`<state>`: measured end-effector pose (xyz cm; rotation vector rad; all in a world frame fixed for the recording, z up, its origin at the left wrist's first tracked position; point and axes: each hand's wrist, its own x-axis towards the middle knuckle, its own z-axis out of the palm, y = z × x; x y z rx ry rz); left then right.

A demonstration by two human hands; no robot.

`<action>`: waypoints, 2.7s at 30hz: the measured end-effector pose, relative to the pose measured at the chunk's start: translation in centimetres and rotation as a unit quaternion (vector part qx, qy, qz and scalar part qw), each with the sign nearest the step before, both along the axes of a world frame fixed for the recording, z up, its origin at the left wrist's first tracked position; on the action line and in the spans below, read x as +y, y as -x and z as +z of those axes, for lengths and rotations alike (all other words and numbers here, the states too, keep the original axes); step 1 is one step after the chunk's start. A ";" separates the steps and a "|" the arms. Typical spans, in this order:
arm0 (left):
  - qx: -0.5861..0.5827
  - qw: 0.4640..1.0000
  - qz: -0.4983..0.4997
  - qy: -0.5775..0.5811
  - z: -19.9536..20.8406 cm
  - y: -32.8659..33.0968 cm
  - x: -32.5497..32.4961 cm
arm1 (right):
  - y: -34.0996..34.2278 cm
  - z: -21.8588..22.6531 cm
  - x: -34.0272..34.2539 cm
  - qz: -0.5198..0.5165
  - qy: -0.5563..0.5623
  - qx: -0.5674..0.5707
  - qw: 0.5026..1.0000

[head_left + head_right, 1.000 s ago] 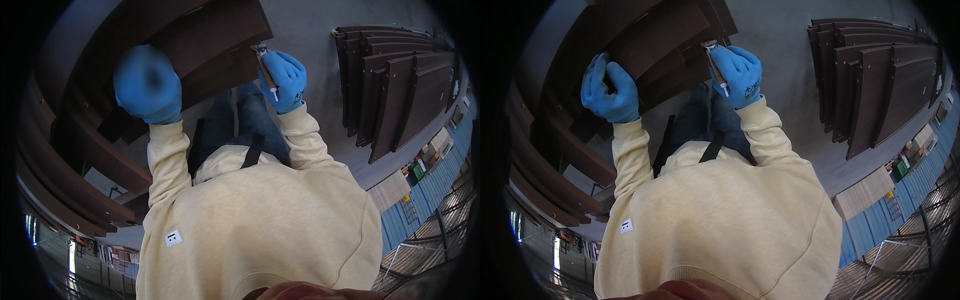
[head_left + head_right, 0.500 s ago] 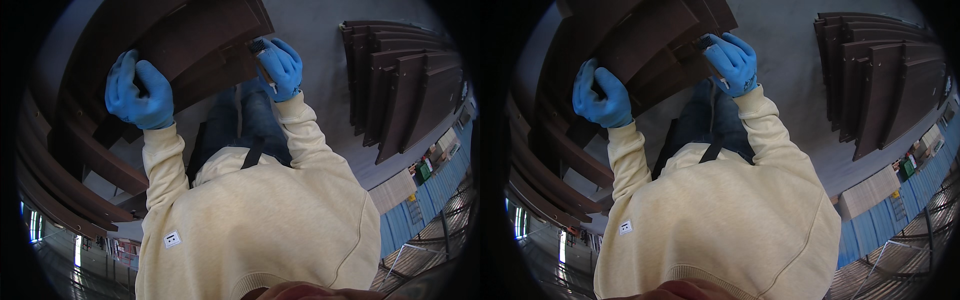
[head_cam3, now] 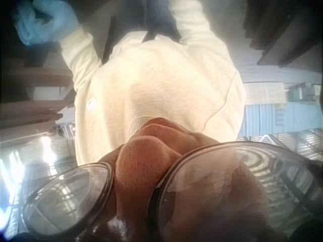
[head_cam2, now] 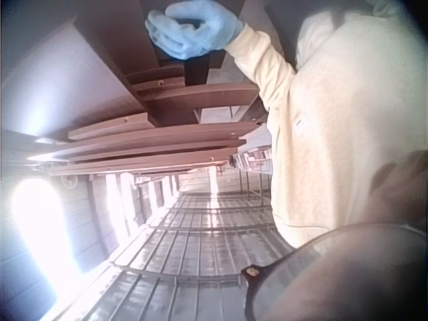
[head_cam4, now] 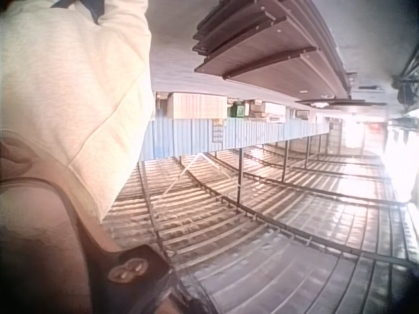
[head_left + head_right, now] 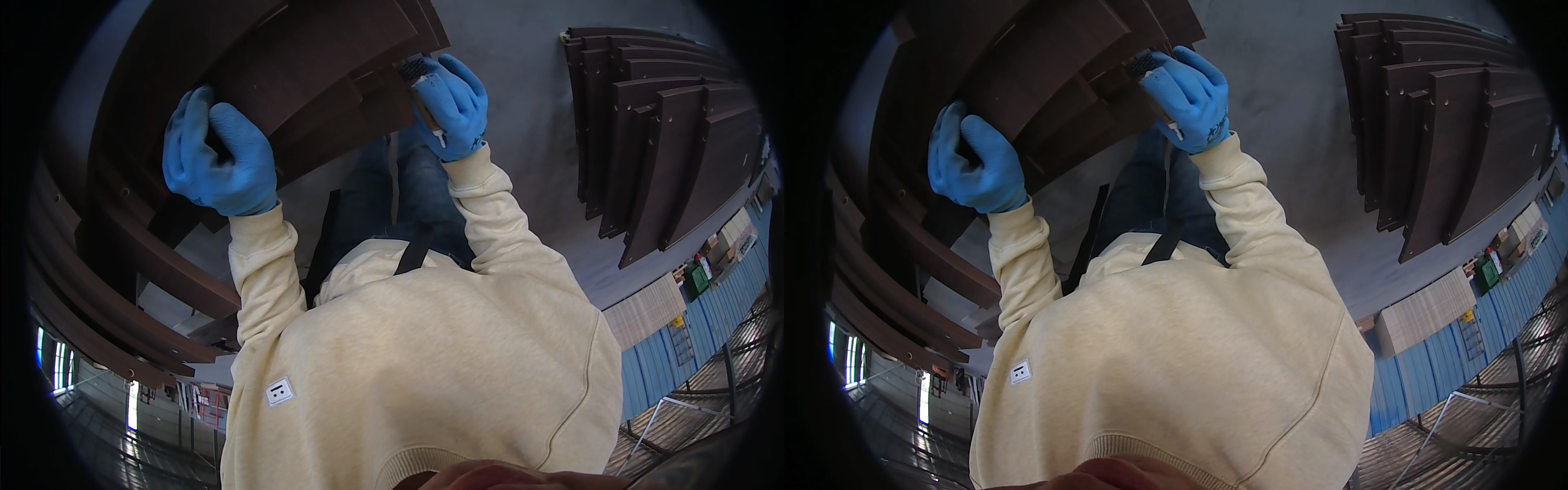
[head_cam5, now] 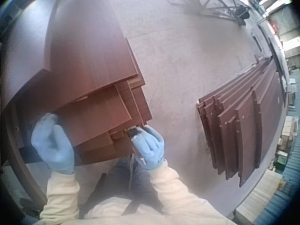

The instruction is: The person applies glue from a tube to the edges and grooves of several wooden panels and strips in a workshop. They handle each piece individually, apply the adhesive, and place the pieces back on the work surface or stack.

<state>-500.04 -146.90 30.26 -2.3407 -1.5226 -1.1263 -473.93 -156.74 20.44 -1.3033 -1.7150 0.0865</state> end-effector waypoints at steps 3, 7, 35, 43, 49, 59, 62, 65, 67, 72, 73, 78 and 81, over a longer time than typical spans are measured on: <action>0.006 1.000 -0.007 -0.002 0.1 -0.1 -0.1 | 0.3 0.1 0.1 -0.005 -0.004 0.000 1.000; 0.014 1.000 -0.010 -0.001 0.1 -0.1 -0.2 | 0.3 -0.4 0.1 -0.008 -0.006 0.001 1.000; 0.007 1.000 0.009 -0.018 0.1 -0.1 -0.1 | 3.9 7.7 0.6 -0.088 0.282 0.258 0.920; -0.004 1.000 0.011 -0.007 0.3 -0.2 0.0 | 2.5 7.8 1.1 -0.146 0.271 0.246 0.919; 0.001 1.000 0.004 -0.023 -0.1 0.1 0.2 | -0.5 7.5 1.2 -0.185 0.244 0.293 0.906; 0.004 1.000 0.012 -0.004 0.1 -0.1 -0.1 | 1.4 7.5 0.3 -0.058 0.252 0.497 0.828; 0.006 1.000 0.007 -0.013 -0.1 0.0 0.0 | 2.6 6.6 -0.3 -0.009 0.293 0.614 0.733; 0.006 1.000 0.002 -0.012 -0.1 0.0 0.0 | 3.3 5.5 -0.7 0.012 0.333 0.650 0.683; 0.008 1.000 0.001 -0.013 -0.1 0.0 0.0 | 3.3 4.7 -0.5 0.020 0.340 0.658 0.672; 0.007 1.000 0.002 -0.017 -0.6 0.3 0.0 | 2.6 3.7 -0.5 0.036 0.353 0.636 0.685; 0.004 1.000 0.002 -0.012 -0.5 0.2 0.0 | 2.4 3.6 -0.5 0.040 0.355 0.637 0.683; 0.000 1.000 -0.002 -0.013 -0.6 0.1 -0.1 | 2.2 3.2 -0.5 0.039 0.367 0.607 0.703; 0.010 1.000 0.001 -0.005 -0.6 0.2 -0.1 | 2.2 2.8 -0.3 0.031 0.365 0.584 0.724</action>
